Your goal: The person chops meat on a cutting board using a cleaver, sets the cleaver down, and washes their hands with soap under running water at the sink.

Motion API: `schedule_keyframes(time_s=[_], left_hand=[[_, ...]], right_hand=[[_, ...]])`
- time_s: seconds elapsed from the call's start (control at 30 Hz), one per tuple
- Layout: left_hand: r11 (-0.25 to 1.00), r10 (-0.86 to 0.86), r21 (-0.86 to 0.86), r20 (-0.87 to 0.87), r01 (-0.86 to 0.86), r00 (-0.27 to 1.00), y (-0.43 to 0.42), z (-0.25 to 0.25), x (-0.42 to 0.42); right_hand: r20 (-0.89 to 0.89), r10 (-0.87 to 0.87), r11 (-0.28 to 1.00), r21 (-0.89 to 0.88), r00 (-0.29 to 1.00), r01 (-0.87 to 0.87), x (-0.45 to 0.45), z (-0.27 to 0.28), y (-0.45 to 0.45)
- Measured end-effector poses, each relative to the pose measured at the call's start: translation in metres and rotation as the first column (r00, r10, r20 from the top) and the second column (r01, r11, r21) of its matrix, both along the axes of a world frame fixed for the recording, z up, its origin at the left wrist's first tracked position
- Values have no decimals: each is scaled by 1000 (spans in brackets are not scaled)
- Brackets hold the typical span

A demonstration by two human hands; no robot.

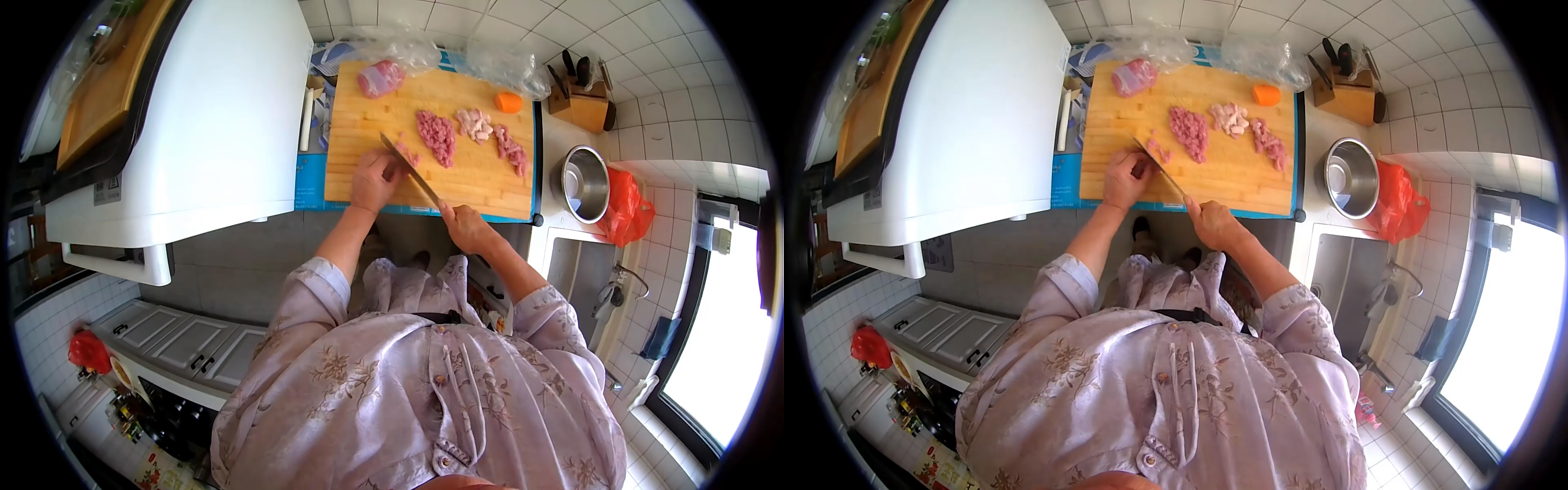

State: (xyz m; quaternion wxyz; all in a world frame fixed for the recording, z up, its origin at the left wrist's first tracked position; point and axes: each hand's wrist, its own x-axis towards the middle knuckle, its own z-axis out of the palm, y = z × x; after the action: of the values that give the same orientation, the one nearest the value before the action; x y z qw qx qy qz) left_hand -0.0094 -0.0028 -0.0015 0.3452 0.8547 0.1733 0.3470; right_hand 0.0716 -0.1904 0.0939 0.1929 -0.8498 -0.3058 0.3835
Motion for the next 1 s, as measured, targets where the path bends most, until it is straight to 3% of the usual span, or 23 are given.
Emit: schedule_keyframes(time_s=[0.07, 0.17, 0.27, 0.33, 0.47, 0.53, 0.6, 0.7, 0.77, 0.87, 0.9, 0.97, 1.0], left_hand=[[1000, 12, 6, -4, -12, 1000, -1, 3, 1], [999, 7, 36, 45, -8, 999, 0, 2, 3], [1000, 0, -27, 16, 1, 1000, -3, 3, 1], [1000, -14, -8, 36, 14, 999, -3, 7, 1], [995, -28, 97, 56, 22, 998, -8, 22, -1], [995, 8, 103, 25, -10, 1000, -8, 15, -2], [993, 42, 112, -5, -41, 999, -7, 9, -1], [1000, 11, -17, -92, -13, 996, 0, 4, 4], [956, 101, -272, -34, -106, 994, 0, 4, 9], [934, 119, -333, -43, -126, 992, -6, 15, 16], [935, 116, -332, -43, -124, 992, -7, 12, 19], [999, 52, 4, 6, -52, 999, -9, 4, 23], [999, 52, 4, 6, -52, 999, -11, 7, 22]], right_hand=[[-54, -52, 997, -62, 997, 48, 5, -3, 9], [25, 100, 994, 46, 995, -101, 10, 0, 43], [-75, 279, 955, -86, 957, -285, 22, -13, 76], [49, 284, 957, 36, 957, -286, 22, -25, 78], [157, 309, 949, 11, 938, -315, 16, -13, 48], [29, 91, 990, -109, 995, -87, 18, -18, 32], [27, 28, 993, -111, 999, -25, 17, -17, 19], [25, -76, 990, -118, 997, 78, 22, -14, 7], [21, -116, 986, -121, 993, 118, 24, -14, 4], [-101, -237, 961, -173, 966, 218, 27, -16, 0], [-116, -240, 961, -169, 964, 219, 26, -14, 1], [-133, -244, 961, -168, 961, 221, 24, -10, 1], [-156, -255, 961, -151, 954, 232, 23, -8, 1]])
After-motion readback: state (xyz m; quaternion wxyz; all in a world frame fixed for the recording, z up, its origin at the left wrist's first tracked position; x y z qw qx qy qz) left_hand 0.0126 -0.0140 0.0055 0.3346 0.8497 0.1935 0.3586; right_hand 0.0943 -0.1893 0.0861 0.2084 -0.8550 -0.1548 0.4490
